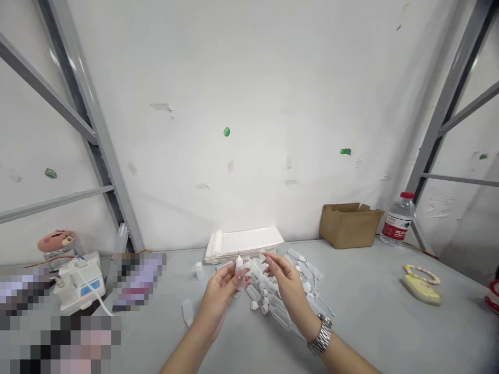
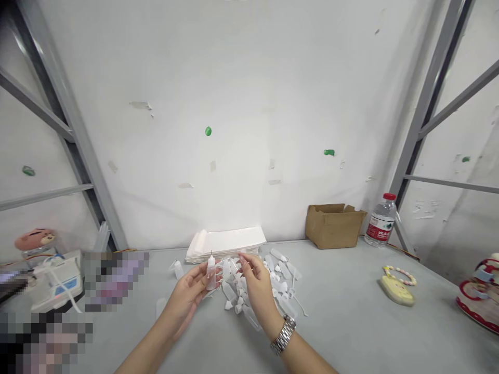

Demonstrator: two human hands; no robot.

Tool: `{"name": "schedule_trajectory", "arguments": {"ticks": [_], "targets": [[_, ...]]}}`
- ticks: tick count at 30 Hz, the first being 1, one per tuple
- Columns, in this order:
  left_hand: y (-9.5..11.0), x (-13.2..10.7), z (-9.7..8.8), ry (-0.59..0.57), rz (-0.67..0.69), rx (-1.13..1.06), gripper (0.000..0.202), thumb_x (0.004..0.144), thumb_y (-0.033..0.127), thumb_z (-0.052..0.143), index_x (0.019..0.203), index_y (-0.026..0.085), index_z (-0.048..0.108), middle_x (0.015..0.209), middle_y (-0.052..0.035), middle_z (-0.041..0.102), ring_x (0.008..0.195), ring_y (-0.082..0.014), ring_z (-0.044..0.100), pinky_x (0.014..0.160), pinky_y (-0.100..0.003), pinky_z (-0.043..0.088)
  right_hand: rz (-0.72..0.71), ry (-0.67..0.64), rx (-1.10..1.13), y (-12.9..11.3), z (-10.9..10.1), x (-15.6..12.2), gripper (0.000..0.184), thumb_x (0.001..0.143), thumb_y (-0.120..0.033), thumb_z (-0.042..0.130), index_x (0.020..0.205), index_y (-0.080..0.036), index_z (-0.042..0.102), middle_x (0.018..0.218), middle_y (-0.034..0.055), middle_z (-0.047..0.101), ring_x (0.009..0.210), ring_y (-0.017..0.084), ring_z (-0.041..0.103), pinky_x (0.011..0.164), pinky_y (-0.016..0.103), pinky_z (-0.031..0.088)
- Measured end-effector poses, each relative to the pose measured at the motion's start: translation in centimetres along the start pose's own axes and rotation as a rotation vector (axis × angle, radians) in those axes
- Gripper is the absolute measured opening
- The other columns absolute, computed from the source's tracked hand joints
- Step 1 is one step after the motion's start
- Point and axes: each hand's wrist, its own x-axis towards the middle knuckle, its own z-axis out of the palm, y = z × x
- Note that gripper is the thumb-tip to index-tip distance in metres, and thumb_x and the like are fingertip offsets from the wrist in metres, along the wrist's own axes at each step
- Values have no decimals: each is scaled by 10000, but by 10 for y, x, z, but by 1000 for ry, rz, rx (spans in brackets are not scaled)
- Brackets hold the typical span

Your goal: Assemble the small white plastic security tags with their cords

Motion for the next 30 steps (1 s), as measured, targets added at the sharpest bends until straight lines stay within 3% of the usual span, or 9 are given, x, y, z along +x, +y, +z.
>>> {"name": "schedule_trajectory", "arguments": {"ticks": [3,5,10,20,23,28,30], "targets": [[1,-3,4,-2,-1,21,368,613,317,724,934,148,661,941,-85,690,861,-211,629,795,-316,476,-112,-171,-109,-4,2,-5,241,798,-385,519,876,-204,657,847,46,635,772,178,577,714,297,463],[1,-4,6,7,1,21,379,593,319,735,922,142,672,912,-83,696,839,-211,630,781,-323,481,-190,-214,-222,-3,4,-8,196,799,-352,532,811,-205,661,765,37,630,710,170,574,663,285,459],[-1,-4,5,36,-1,-16,415,562,306,755,934,139,677,875,-76,701,779,-194,634,802,-359,482,-442,-207,-409,0,3,-12,176,836,-262,488,752,-191,626,662,33,595,639,160,531,596,278,429],[-6,-5,4,46,-12,-105,369,603,316,732,929,154,674,839,-53,707,795,-175,641,882,-391,458,-687,-212,-477,-5,1,-19,139,851,-156,451,824,-187,584,680,38,555,680,166,494,625,296,415],[-4,-5,4,34,-12,-85,360,613,325,723,935,172,674,871,-54,708,850,-187,634,888,-384,451,-658,-221,-493,-6,0,-17,144,859,-168,440,820,-192,577,699,39,561,689,167,499,637,302,417],[-2,-4,4,44,2,70,386,567,326,743,915,168,692,915,-74,709,937,-236,610,900,-373,428,-444,-236,-426,-10,0,-11,134,862,-233,461,817,-206,585,739,25,598,695,152,538,633,272,430],[-3,-4,4,58,-22,79,389,543,317,755,895,162,700,907,-75,711,943,-241,605,886,-366,439,-452,-233,-429,-11,0,-11,144,860,-241,464,801,-207,590,718,21,595,686,152,534,628,271,425]]}}
